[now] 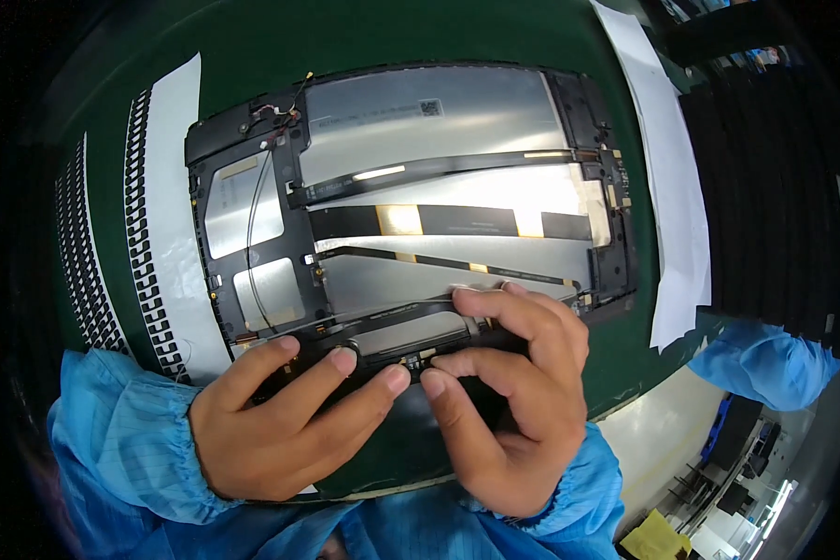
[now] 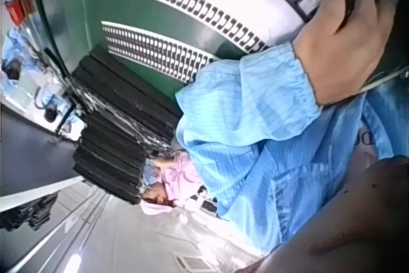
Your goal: The person peels and applies internal labels and adhesive strips to electronic device chassis by hand on an assembly line.
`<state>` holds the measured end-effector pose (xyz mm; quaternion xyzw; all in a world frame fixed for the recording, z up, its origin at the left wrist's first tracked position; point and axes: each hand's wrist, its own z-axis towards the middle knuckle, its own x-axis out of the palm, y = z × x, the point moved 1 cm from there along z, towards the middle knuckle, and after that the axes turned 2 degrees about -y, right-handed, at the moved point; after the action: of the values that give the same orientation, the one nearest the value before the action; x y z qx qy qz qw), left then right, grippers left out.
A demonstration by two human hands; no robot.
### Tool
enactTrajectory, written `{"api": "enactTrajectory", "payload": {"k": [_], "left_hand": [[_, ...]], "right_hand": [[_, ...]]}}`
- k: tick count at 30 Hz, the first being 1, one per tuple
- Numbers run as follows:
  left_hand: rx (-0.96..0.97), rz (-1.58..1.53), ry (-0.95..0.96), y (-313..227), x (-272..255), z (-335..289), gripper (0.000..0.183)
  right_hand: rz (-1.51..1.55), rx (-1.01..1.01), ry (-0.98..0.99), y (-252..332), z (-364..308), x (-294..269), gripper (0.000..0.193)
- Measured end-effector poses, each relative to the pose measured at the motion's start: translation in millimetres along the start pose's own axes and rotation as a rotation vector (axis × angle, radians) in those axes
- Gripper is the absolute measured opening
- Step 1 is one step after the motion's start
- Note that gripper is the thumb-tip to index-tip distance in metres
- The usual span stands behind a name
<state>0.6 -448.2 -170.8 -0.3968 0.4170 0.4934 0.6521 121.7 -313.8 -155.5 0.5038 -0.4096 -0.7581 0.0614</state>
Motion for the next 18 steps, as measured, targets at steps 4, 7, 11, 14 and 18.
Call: {"api": "enactTrajectory", "payload": {"k": [4, 7, 11, 14, 18], "left_hand": [[0.007, 0.021, 0.024, 1.0, -2.1, -0.2, 0.018], [0.031, 0.033, 0.023, 2.2, -0.5, -1.0, 0.019], [0.033, 0.032, 0.030, 3.4, 0.3, -1.2, 0.020], [0.025, 0.040, 0.035, 1.5, -0.6, -1.8, 0.020], [0.025, 0.052, 0.025, 0.8, 1.1, -2.0, 0.020]], "right_hand": [[0.033, -0.023, -0.041, -4.3, -4.5, -4.5, 0.015], [0.107, 0.111, -0.205, -7.6, -9.6, -5.0, 0.020], [-0.104, -0.149, -0.111, 3.0, -2.2, -5.0, 0.022], [-0.196, -0.189, -0.065, 3.1, 0.6, -2.6, 0.024], [-0.224, -0.196, -0.063, 1.4, -0.5, -1.9, 0.025]]}}
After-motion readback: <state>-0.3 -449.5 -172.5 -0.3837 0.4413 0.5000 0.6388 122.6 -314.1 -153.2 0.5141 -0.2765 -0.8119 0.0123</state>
